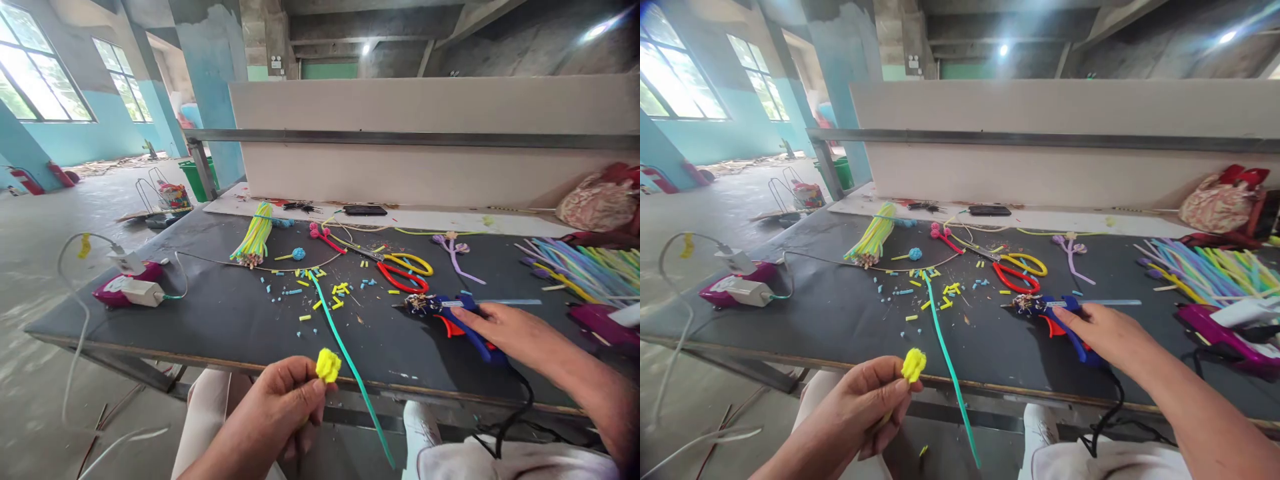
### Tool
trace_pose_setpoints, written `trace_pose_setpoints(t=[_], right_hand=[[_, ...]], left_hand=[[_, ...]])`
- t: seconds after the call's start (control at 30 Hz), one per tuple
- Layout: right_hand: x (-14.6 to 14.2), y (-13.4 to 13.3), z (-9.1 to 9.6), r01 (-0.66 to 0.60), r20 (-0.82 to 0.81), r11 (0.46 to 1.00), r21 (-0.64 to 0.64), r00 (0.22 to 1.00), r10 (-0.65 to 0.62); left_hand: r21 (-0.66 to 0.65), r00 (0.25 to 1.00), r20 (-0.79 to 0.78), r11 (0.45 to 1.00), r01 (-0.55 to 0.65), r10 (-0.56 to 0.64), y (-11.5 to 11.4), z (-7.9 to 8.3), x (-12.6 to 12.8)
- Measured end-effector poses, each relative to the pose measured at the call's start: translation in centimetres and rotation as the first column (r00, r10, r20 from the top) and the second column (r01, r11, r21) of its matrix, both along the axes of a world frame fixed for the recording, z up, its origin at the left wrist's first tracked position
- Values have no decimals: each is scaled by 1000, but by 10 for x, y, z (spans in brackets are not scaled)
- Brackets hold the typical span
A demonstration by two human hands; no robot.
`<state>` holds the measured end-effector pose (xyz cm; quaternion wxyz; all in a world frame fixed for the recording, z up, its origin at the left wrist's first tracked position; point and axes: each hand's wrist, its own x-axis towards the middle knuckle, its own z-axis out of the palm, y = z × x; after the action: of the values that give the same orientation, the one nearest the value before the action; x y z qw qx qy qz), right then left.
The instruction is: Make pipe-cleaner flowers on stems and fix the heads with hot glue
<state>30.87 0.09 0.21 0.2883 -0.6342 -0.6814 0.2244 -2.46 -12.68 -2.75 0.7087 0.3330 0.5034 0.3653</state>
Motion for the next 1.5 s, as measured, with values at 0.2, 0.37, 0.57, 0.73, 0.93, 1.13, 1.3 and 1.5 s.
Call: trace_pose_setpoints(t=[0.2,0.37,0.57,0.73,0.93,1.13,1.3,1.5], right_hand=[[-50,-40,13,-154,366,848,506,929,-49],[-111,-84,10,-672,359,546,499,734,576],[-123,-90,10,-716,362,490,498,685,632],[-124,-90,9,-726,370,517,453,681,632],[-128,-91,10,-724,390,549,418,689,611],[-134,-91,12,-723,398,529,444,688,606],[-130,-91,15,-720,335,550,424,688,644],[-121,-89,8,-594,125,665,453,781,612]], left_hand=[[28,999,11,998,48,-48,1,1,8],[86,992,-33,988,128,-125,0,0,19],[72,978,-85,977,199,-192,1,2,26],[61,969,-131,974,218,-208,3,4,27],[179,953,-234,955,235,-191,-1,2,26],[302,926,-339,913,275,-167,-1,6,22],[271,944,-287,932,241,-160,-1,-1,21],[143,985,71,979,147,-158,-4,-15,12]])
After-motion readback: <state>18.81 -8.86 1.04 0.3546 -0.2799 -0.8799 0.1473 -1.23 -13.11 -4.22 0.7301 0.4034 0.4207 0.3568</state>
